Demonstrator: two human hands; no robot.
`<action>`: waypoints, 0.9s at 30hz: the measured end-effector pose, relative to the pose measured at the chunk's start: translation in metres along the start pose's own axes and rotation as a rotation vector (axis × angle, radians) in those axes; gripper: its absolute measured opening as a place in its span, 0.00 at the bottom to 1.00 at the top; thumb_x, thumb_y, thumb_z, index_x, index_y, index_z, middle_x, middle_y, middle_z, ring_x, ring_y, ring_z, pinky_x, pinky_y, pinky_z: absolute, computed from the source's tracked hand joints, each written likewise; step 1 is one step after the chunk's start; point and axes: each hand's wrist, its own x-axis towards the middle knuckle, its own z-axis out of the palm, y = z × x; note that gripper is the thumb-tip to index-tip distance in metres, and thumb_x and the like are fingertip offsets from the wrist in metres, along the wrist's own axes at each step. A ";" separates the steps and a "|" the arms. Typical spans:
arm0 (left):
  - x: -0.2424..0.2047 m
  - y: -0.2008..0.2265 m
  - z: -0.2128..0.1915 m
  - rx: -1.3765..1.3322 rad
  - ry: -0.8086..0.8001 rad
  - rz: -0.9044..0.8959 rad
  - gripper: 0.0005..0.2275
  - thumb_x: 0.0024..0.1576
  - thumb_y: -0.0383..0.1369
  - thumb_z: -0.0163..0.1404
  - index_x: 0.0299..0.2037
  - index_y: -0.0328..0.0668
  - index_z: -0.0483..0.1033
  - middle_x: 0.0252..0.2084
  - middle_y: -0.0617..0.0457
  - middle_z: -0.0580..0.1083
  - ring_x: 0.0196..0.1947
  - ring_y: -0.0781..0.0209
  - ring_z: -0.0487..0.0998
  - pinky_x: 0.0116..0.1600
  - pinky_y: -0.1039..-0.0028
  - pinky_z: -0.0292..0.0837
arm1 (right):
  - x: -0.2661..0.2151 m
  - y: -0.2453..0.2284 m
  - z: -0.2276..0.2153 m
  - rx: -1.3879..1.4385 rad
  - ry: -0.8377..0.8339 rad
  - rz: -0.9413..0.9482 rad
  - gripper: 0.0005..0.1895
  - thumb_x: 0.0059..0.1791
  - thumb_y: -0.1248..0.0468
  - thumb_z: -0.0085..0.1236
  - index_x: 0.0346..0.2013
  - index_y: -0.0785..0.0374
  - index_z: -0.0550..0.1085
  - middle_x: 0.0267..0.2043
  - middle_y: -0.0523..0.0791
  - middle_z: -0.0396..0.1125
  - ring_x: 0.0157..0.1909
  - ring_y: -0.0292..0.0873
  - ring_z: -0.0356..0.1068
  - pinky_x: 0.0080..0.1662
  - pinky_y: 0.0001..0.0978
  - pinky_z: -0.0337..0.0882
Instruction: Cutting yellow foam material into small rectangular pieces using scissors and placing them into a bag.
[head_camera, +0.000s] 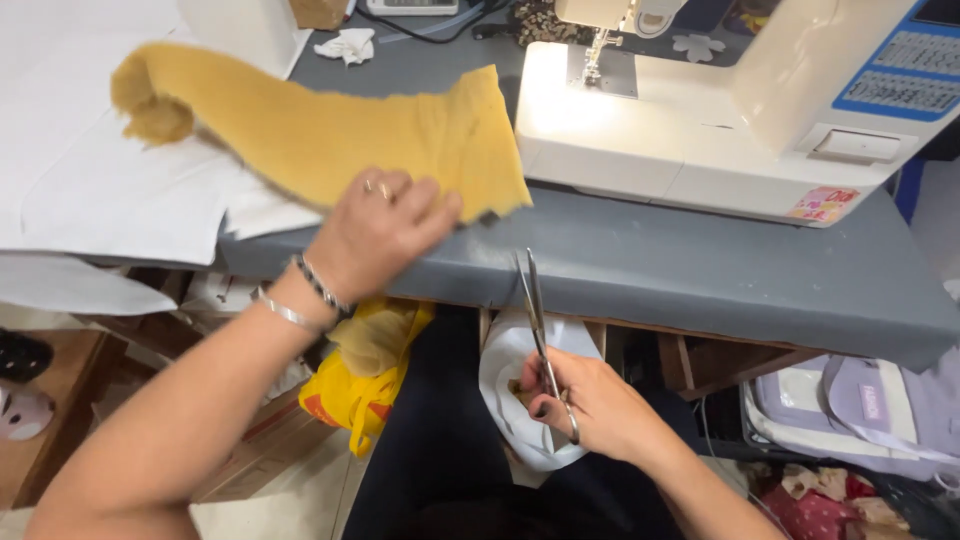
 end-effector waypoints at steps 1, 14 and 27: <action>0.002 0.009 -0.006 -0.012 0.022 0.042 0.09 0.58 0.23 0.54 0.46 0.43 0.72 0.36 0.53 0.69 0.30 0.61 0.67 0.32 0.74 0.65 | 0.000 0.001 -0.001 -0.031 0.005 0.037 0.40 0.37 0.22 0.29 0.35 0.50 0.71 0.30 0.33 0.74 0.28 0.36 0.69 0.36 0.31 0.69; -0.024 0.053 -0.002 -0.147 0.313 -0.005 0.07 0.62 0.26 0.46 0.41 0.39 0.79 0.34 0.48 0.67 0.28 0.53 0.67 0.31 0.70 0.63 | 0.039 -0.013 -0.003 -0.117 0.138 0.110 0.27 0.43 0.32 0.56 0.35 0.51 0.72 0.25 0.44 0.72 0.32 0.54 0.76 0.39 0.45 0.74; -0.031 0.044 -0.001 -0.195 0.493 -0.128 0.04 0.54 0.25 0.60 0.29 0.40 0.78 0.29 0.52 0.66 0.25 0.57 0.63 0.29 0.73 0.63 | 0.039 0.003 0.029 -0.026 0.337 0.021 0.22 0.46 0.38 0.58 0.24 0.52 0.71 0.12 0.39 0.68 0.20 0.41 0.71 0.29 0.29 0.71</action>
